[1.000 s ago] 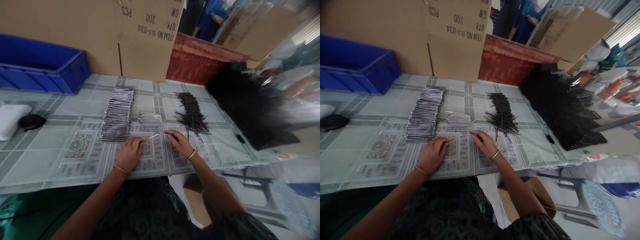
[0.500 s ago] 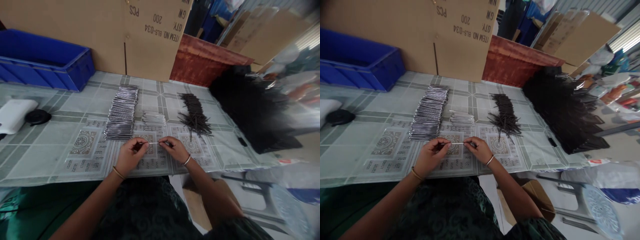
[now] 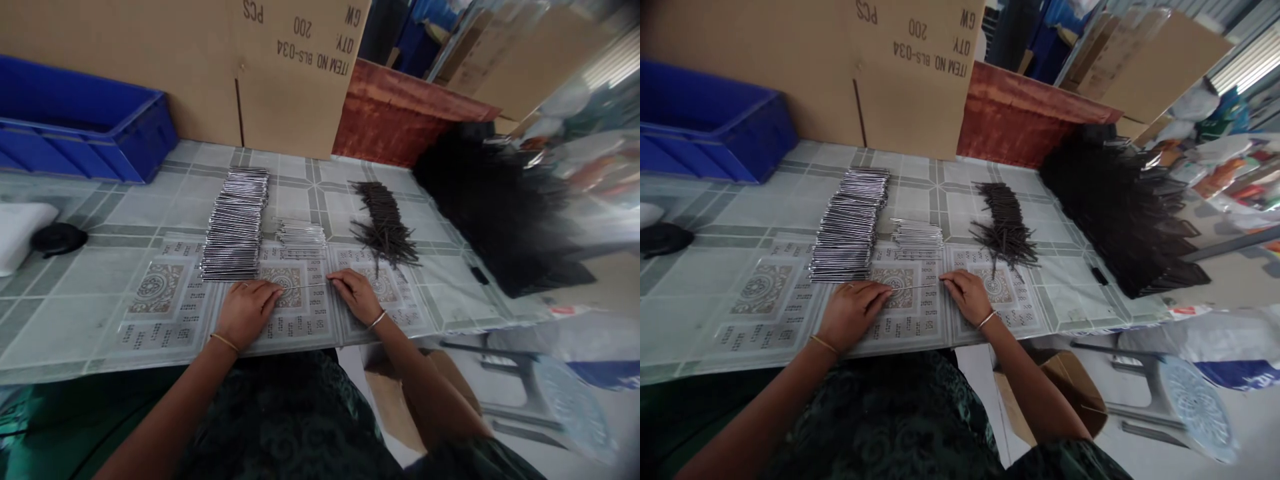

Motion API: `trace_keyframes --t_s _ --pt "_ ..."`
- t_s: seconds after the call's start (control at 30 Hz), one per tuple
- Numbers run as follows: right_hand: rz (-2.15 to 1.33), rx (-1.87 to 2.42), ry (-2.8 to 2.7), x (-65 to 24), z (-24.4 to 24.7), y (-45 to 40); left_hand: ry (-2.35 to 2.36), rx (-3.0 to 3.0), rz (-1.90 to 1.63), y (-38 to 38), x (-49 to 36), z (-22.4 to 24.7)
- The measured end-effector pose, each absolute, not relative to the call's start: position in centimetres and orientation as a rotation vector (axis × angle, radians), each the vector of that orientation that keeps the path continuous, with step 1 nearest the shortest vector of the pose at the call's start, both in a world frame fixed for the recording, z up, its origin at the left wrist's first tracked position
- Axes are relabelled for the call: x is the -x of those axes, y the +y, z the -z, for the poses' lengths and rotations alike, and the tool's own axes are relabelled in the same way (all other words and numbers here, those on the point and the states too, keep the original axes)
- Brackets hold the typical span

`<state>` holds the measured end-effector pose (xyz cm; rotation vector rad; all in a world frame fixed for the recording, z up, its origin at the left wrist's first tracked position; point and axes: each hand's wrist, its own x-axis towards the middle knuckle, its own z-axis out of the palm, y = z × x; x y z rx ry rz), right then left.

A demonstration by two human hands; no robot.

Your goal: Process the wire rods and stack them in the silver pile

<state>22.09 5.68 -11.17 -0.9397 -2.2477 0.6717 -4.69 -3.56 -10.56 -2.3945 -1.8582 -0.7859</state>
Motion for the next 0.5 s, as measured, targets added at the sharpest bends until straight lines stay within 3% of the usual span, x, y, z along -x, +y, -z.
trace_keyframes --t_s 0.5 --pt "-0.708 0.886 -2.186 -21.50 11.43 5.28 -1.823 2.382 0.891 -3.23 4.76 11.03"
